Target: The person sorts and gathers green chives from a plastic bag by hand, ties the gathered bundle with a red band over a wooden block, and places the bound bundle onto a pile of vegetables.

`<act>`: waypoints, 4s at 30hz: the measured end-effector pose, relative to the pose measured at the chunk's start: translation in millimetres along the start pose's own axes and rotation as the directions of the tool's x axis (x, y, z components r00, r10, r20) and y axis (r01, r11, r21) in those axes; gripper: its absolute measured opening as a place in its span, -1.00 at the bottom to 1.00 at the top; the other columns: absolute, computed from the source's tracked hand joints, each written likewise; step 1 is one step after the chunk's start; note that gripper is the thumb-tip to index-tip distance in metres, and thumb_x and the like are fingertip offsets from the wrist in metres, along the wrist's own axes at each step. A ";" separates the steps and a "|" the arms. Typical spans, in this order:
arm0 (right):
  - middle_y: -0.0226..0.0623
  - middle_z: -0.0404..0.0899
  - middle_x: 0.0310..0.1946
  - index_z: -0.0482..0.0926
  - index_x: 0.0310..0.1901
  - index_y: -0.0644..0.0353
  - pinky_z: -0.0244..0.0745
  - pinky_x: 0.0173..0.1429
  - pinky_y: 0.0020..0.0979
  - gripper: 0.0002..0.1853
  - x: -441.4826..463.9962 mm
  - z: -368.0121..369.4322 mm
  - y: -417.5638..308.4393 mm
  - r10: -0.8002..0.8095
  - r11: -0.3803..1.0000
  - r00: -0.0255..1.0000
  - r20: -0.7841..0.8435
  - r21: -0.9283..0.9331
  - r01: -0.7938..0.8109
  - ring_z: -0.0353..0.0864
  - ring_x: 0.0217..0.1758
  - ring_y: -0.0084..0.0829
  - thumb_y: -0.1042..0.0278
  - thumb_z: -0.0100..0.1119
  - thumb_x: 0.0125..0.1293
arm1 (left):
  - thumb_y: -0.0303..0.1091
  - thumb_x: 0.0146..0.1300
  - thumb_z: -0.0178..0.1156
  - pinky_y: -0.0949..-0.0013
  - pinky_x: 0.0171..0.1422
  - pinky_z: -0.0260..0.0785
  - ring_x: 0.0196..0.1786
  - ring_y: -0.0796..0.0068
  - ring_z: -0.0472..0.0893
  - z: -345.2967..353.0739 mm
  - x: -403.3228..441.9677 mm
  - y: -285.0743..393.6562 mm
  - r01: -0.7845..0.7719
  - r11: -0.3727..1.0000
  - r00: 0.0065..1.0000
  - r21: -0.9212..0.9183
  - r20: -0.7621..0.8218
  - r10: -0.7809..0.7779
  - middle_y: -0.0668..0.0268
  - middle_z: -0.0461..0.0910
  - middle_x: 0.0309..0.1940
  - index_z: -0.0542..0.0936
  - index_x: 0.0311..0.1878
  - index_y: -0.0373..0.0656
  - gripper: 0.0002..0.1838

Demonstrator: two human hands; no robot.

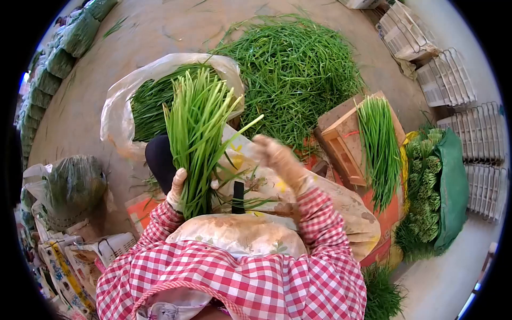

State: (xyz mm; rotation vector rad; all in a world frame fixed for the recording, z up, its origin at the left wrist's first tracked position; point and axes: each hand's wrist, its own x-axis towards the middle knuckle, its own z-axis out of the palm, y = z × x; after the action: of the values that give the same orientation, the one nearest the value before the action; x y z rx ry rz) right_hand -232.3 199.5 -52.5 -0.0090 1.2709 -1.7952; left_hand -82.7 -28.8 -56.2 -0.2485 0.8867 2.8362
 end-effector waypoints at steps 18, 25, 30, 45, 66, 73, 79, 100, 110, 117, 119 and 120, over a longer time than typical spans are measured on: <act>-0.27 0.61 -0.21 0.54 -0.16 0.26 0.61 -0.21 -0.39 -0.75 -12.3 -15.9 -69.2 -0.161 0.939 0.986 -0.038 0.302 0.165 0.62 -0.35 -0.43 0.29 0.17 0.21 | -0.04 0.17 0.22 0.34 0.47 -0.09 0.43 0.18 0.09 136.2 64.9 21.7 -0.432 0.234 0.803 0.871 0.490 -0.339 -0.14 0.08 0.36 -0.29 0.39 -0.41 0.06; -0.20 0.60 -0.19 0.56 -0.19 0.32 0.61 -0.27 -0.40 -0.72 -95.6 -20.0 -138.6 0.080 0.997 0.997 -0.009 -0.023 -0.080 0.61 -0.38 -0.46 0.26 0.22 0.20 | -0.07 0.14 0.25 0.20 0.38 0.11 0.23 0.25 0.38 41.3 55.5 43.7 0.061 0.797 0.936 0.601 0.243 -0.255 0.07 0.43 0.15 0.33 0.23 -0.35 -0.30; -0.15 0.63 -0.23 0.53 -0.08 0.34 0.53 -0.14 -0.34 -0.60 -115.4 25.4 -125.8 0.077 0.892 0.959 -0.272 -0.411 -0.188 0.61 -0.28 -0.40 0.44 0.35 0.02 | 0.24 -0.02 0.26 0.12 0.36 0.09 0.33 0.10 0.23 29.5 116.3 -41.2 -0.148 0.981 0.933 0.127 0.346 0.096 0.01 0.10 0.36 -0.26 0.46 -0.03 0.18; 0.04 0.59 -0.18 0.17 0.28 0.21 0.46 0.03 -0.23 0.07 -88.5 54.0 -44.1 -0.274 0.334 0.876 -0.397 -0.893 -0.300 0.58 -0.03 -0.04 -0.40 0.30 -0.14 | -0.22 0.14 0.20 0.29 0.09 0.46 -0.04 0.40 0.58 80.6 134.6 -35.6 0.123 0.979 0.957 -0.161 0.280 -0.074 0.21 0.54 -0.01 0.39 0.19 -0.18 -0.46; -0.08 0.52 -0.13 0.44 0.09 0.25 0.43 0.06 -0.29 -0.15 35.2 56.2 -236.0 0.128 -0.380 0.957 -0.261 -0.904 -0.195 0.52 -0.03 -0.22 -0.49 -0.13 0.14 | -0.16 -0.01 0.26 0.21 0.25 0.32 0.09 0.23 0.51 60.4 163.3 -45.9 0.167 0.924 0.836 -0.345 0.546 0.053 0.02 0.42 0.13 0.01 0.42 -0.20 -0.05; -0.05 0.09 0.25 0.09 0.31 0.16 0.01 0.36 -0.16 -0.04 81.9 68.2 -166.1 0.554 0.208 0.830 -0.063 -0.955 -0.211 0.11 0.32 -0.15 -0.55 -0.28 0.13 | 0.05 -0.06 0.30 0.18 0.30 0.27 0.15 0.20 0.46 63.0 151.1 -29.5 0.192 0.966 0.860 -0.171 0.503 -0.082 0.08 0.40 0.17 0.20 0.33 -0.27 -0.06; -0.04 0.03 0.38 0.00 0.39 0.16 -0.11 0.48 -0.16 -0.14 96.5 34.7 -140.1 0.231 0.070 0.799 0.555 -0.829 0.555 -0.02 0.46 -0.17 -0.40 -0.44 0.28 | 0.14 -0.07 0.30 0.14 0.28 0.30 0.14 0.06 0.47 25.1 159.9 -62.0 0.196 0.970 0.902 -0.143 0.415 -0.122 -0.08 0.38 0.17 0.16 0.33 -0.31 0.00; -0.08 0.63 -0.33 0.60 -0.16 0.23 0.43 -0.06 -0.27 -0.39 -28.9 -15.6 -48.6 -0.074 0.423 0.942 -0.327 -0.866 -0.267 0.61 -0.21 -0.21 -0.27 -0.04 0.26 | -0.29 0.14 0.21 0.30 -0.03 0.50 -0.17 0.31 0.61 24.5 172.7 -61.9 0.281 0.948 0.876 -0.146 0.442 -0.192 0.07 0.58 -0.21 0.00 0.42 -0.13 -0.17; -0.09 0.59 -0.44 0.60 -0.19 0.23 0.47 -0.19 -0.33 -0.73 -23.3 25.3 -32.6 -0.411 0.288 0.874 -0.259 -0.947 -0.145 0.63 -0.31 -0.21 0.25 0.22 0.13 | -0.05 0.14 0.26 0.50 -0.07 0.40 -0.26 0.60 0.52 49.6 158.6 -63.6 0.016 1.000 0.924 0.015 0.383 -0.021 0.42 0.50 -0.27 -0.05 0.45 -0.10 -0.07; -0.28 0.62 -0.48 0.61 -0.35 0.23 0.52 -0.22 -0.34 -0.71 -32.8 9.7 -81.8 -0.333 0.590 0.858 -0.391 -0.796 -0.134 0.64 -0.32 -0.45 0.14 0.16 0.23 | -0.37 0.08 0.22 0.42 -0.11 0.46 -0.30 0.49 0.58 48.0 156.3 -57.8 0.164 0.981 0.915 0.107 0.356 -0.192 0.25 0.59 -0.29 0.25 0.29 -0.26 -0.32; -0.21 0.66 -0.36 0.63 -0.21 0.21 0.50 -0.15 -0.37 -0.59 -24.4 1.3 -102.4 -0.404 0.392 0.834 -0.376 -0.895 -0.214 0.64 -0.26 -0.37 -0.03 0.15 0.21 | -0.32 0.05 0.24 0.42 -0.12 0.46 -0.31 0.47 0.59 51.8 153.2 -55.2 0.204 0.971 0.888 0.123 0.393 -0.237 0.23 0.60 -0.31 0.34 0.22 -0.30 -0.37; -0.19 0.66 -0.32 0.63 -0.16 0.19 0.49 -0.13 -0.37 -0.55 -17.6 -4.0 -101.0 -0.414 0.339 0.853 -0.317 -0.924 -0.179 0.64 -0.24 -0.34 -0.08 0.15 0.18 | -0.25 0.02 0.27 0.40 -0.20 0.47 -0.36 0.45 0.59 51.3 154.2 -57.2 0.187 0.960 0.880 0.206 0.400 -0.257 0.20 0.60 -0.37 0.32 0.21 -0.31 -0.32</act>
State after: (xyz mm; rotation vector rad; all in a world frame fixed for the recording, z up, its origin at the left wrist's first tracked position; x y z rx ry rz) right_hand -290.2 220.0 29.8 -0.3176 2.6601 -0.8741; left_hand -227.0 62.8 -77.6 0.2641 0.9120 2.4436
